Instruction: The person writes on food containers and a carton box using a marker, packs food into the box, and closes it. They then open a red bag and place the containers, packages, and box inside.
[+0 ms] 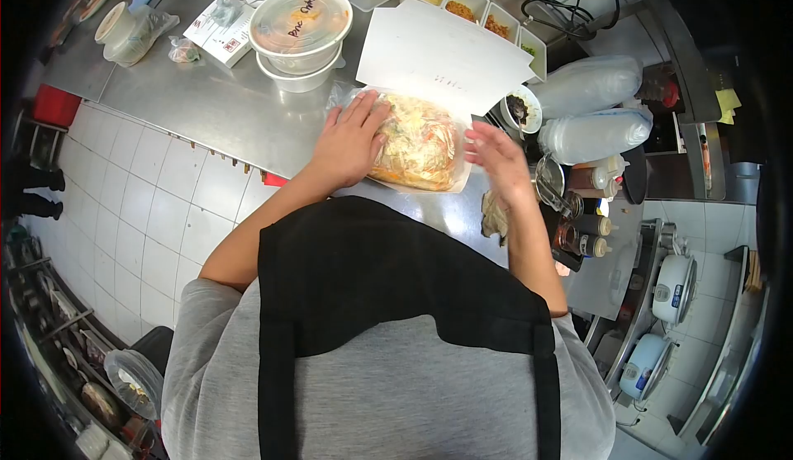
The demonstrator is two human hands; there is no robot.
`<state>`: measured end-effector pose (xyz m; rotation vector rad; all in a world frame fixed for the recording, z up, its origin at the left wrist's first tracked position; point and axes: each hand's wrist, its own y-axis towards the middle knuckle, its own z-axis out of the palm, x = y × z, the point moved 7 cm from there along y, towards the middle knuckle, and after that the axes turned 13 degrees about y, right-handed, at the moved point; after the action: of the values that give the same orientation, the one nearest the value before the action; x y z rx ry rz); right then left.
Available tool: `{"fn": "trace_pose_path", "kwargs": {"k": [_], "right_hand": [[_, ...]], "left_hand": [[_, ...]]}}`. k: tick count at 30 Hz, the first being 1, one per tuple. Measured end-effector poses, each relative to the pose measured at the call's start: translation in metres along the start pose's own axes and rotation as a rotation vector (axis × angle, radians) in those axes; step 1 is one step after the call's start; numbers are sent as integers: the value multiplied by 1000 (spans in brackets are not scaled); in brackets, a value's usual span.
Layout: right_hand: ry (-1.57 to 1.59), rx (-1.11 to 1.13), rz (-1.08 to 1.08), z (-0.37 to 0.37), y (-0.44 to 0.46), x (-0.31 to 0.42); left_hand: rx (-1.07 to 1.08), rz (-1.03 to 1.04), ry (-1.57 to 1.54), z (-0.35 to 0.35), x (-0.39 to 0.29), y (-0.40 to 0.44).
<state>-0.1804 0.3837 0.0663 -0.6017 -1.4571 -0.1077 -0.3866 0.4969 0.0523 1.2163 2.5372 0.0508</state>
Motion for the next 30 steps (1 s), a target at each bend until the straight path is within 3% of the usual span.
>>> {"fn": "trace_pose_path", "kwargs": {"k": [1,6,12,16,19,23,26,29,30], "right_hand": [[285,50,66,12,0,-10],[272,-92,178,38,14,-31],[498,-141,363,27,28,-50],[13,-103,163,5,16,-21],[-194,63,152,22,8,-31],[-166,86,214,20,20,-44],[-185,-63,113,2,19,-35],[-834,-49,-135,8,25,-13],[-872,-108,-399,26,16,18]], "left_hand": [[-5,5,3,0,0,0],[-8,10,14,-3,-1,-1],[-21,28,-16,-5,-1,-1],[-6,34,-45,-5,2,0],[-25,43,-41,-1,2,-1],[-37,76,-35,-8,3,1],[25,286,-138,30,31,19],[222,181,-455,20,54,39],[228,193,-448,12,57,41]]}}
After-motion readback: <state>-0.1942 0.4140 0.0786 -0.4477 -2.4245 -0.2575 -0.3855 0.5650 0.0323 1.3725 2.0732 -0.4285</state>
